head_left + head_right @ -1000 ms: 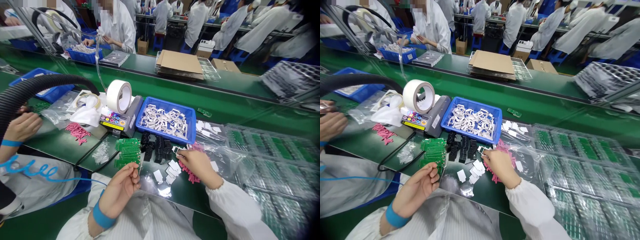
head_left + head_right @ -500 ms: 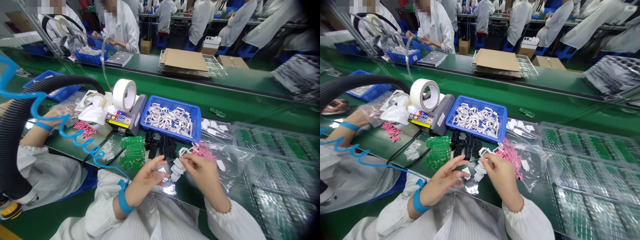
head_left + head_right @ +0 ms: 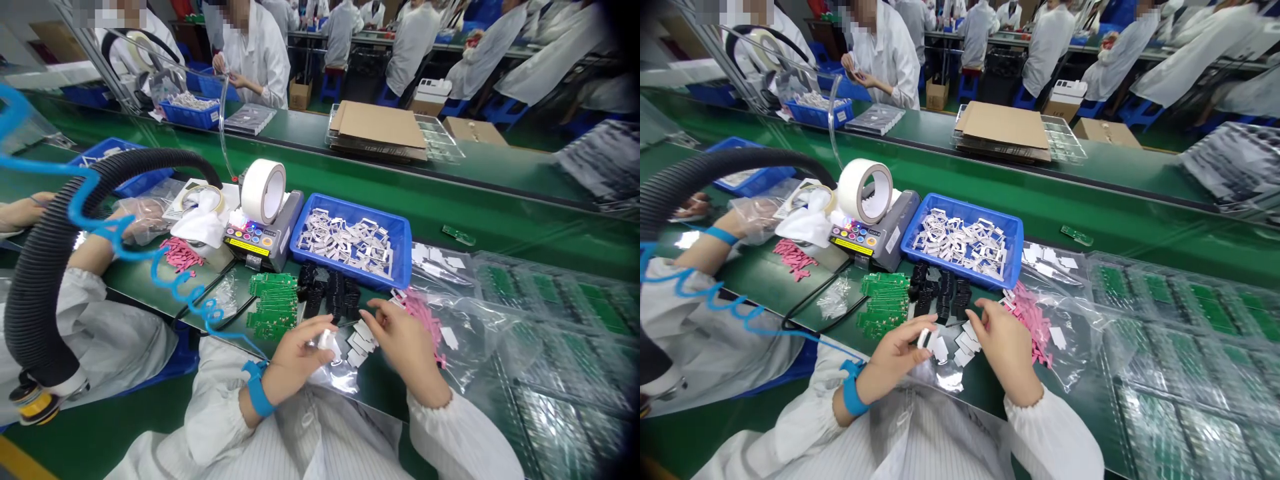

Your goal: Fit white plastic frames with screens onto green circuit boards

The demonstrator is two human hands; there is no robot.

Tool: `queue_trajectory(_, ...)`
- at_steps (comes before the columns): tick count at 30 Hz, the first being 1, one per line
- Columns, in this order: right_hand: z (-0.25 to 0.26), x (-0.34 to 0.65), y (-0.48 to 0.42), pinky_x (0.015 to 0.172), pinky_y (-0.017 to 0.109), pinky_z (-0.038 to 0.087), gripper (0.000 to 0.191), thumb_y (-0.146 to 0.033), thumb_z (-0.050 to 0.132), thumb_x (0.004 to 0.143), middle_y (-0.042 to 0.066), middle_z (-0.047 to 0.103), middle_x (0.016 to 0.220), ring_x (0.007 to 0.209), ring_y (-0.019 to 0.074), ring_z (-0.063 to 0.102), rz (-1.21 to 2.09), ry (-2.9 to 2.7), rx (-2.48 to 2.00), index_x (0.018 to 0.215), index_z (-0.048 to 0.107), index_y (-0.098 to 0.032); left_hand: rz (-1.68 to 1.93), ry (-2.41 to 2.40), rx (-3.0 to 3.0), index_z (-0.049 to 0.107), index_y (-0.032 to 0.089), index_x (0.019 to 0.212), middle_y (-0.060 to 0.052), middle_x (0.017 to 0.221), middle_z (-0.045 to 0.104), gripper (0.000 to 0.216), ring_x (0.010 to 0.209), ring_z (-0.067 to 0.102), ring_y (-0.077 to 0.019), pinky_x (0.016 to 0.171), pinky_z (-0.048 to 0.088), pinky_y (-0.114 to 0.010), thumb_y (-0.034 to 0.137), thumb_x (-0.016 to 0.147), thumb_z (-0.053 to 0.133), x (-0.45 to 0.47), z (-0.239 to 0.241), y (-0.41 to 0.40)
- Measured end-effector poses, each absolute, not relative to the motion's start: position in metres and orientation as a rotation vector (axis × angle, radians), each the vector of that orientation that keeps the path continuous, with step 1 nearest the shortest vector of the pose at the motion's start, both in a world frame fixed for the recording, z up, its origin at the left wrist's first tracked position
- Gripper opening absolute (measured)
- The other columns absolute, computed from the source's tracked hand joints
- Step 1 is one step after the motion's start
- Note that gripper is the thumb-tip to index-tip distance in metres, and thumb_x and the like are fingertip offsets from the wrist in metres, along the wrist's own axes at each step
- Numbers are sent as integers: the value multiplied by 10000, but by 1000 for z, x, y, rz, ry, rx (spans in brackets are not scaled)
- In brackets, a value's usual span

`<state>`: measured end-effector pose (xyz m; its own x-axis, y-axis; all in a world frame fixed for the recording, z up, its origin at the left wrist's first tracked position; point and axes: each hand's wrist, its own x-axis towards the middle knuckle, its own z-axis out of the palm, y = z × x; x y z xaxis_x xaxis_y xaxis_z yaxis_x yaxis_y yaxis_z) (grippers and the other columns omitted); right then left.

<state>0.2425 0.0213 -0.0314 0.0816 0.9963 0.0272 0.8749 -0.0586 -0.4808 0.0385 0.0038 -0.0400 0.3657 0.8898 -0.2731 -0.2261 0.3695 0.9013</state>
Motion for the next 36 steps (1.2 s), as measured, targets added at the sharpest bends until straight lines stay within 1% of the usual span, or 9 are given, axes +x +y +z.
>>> queue_trajectory(2,-38,249,31,446,271,273,357,-527,550,786,28,594,565,503,198,544,452,-1860,-2046,828,663,-191,833,926,1161,738,265,960,-107,1335,513,304,1154,489,-315,932,400,-406,286,656,749,40,-41,4)
queue_trajectory(5,-45,246,37,434,252,210,298,-513,618,735,17,600,556,506,188,535,506,-1878,-2065,725,654,-217,894,992,1424,748,319,931,-103,1163,584,286,1162,405,-326,1021,268,-438,270,650,749,42,-42,4)
queue_trajectory(8,-49,243,37,439,248,181,307,-506,621,732,6,566,520,495,175,510,568,-1849,-2042,627,605,-218,909,1049,1474,744,323,953,-81,852,572,299,911,455,-271,920,315,-400,260,661,740,44,-43,4)
queue_trajectory(10,-50,246,37,451,250,188,345,-519,616,732,0,531,499,482,167,482,606,-1796,-2011,582,562,-212,878,1050,1437,734,306,991,-55,789,537,322,809,463,-234,830,346,-355,266,671,733,45,-44,5)
queue_trajectory(16,-37,257,27,527,283,320,351,-559,585,753,-1,516,576,539,166,464,754,-1477,-1814,705,562,-212,886,1024,1053,733,237,972,-50,879,577,320,813,511,-199,747,389,-297,331,666,740,44,-42,8)
queue_trajectory(21,-15,218,9,580,288,413,401,-609,525,784,1,538,654,602,153,499,1132,-1173,-1494,696,515,-218,936,813,662,695,204,1015,-53,847,610,450,760,544,-177,736,427,-314,479,658,722,43,-43,1)
queue_trajectory(26,-13,167,2,588,307,472,398,-603,441,829,22,595,747,666,168,581,1507,-776,-1263,755,483,-214,1094,767,758,729,222,920,-88,1101,538,436,1052,492,-245,880,417,-342,545,626,710,41,-47,-2)
queue_trajectory(31,-15,147,0,567,289,474,392,-595,548,769,-5,588,701,629,154,584,1595,-491,-1215,742,490,-209,1105,829,1068,731,264,960,-77,1430,334,411,1309,303,-309,1087,239,-432,547,670,665,37,-48,-1)
queue_trajectory(36,-11,138,-3,521,258,445,367,-554,598,751,-38,545,629,532,118,512,1532,-295,-1193,696,480,-210,1211,1037,1215,762,278,852,-81,1382,361,294,1284,333,-339,1081,249,-441,396,583,788,41,-45,-11)
